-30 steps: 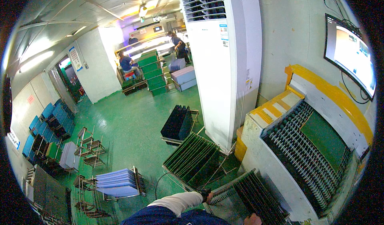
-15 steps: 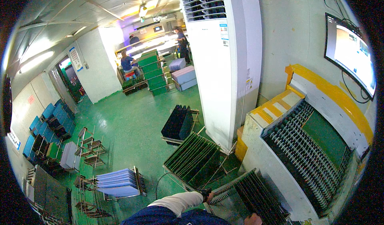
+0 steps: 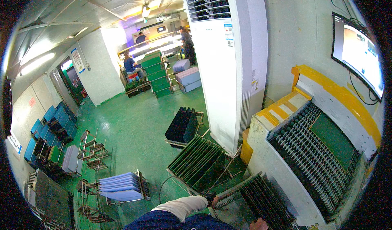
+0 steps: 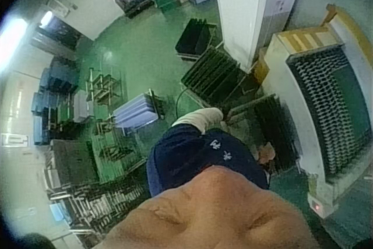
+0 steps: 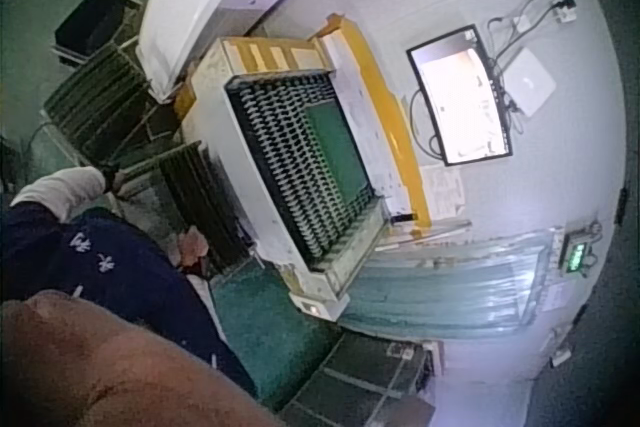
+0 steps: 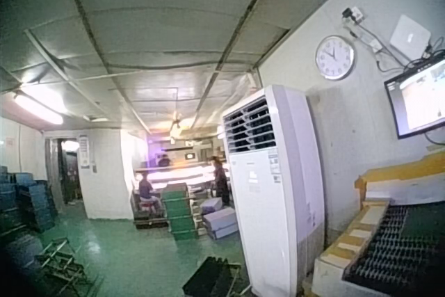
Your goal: Loading green flat panels into a specialized processing machine on a fabrication floor.
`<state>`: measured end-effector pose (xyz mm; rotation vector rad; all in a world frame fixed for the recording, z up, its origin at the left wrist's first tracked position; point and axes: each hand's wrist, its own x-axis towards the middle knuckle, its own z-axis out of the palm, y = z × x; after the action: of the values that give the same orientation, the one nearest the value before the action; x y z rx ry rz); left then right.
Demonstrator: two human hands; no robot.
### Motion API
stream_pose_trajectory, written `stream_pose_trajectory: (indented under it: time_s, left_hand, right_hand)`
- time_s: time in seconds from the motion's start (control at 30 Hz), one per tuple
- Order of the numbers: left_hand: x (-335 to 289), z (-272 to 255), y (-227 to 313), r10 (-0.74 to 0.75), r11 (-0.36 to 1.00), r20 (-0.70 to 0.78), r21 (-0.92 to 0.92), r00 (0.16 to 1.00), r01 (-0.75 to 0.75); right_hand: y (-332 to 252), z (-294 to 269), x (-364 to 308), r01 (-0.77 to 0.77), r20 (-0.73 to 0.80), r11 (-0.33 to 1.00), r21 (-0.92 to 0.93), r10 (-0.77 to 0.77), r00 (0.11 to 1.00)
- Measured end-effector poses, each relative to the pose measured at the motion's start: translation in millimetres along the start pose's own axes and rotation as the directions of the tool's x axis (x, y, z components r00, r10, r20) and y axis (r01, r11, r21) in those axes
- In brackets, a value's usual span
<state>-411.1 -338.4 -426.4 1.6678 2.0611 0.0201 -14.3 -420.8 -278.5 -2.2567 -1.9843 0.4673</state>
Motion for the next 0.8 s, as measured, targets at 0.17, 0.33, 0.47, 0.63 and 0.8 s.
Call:
stream_pose_trajectory:
  time_s: [0.17,0.33,0.47,0.63,0.8]
  left_hand:
    - [8,4,36,-0.031,0.998,0.221,-0.039,0.975,0.040]
    - [2,-23,44,0.049,0.977,0.366,0.177,0.929,-0.122]
    - [-3,-31,44,0.031,0.990,0.381,0.112,0.924,-0.080]
    - [-13,-43,43,-0.013,0.998,0.304,-0.060,0.953,0.033]
    - [-29,-62,56,0.024,0.999,0.117,-0.046,0.993,-0.019]
  right_hand:
    - [-13,-49,-23,-0.088,0.136,0.986,-0.140,0.107,0.985]
    - [-2,-38,-16,-0.018,0.133,0.989,-0.149,0.038,0.990]
    - [9,-37,-13,0.117,0.184,0.986,-0.120,-0.094,0.978]
    - [25,9,-7,0.215,-0.274,0.966,-0.145,-0.248,0.929]
    - [75,71,12,0.590,-0.561,0.796,-0.137,-0.553,0.616]
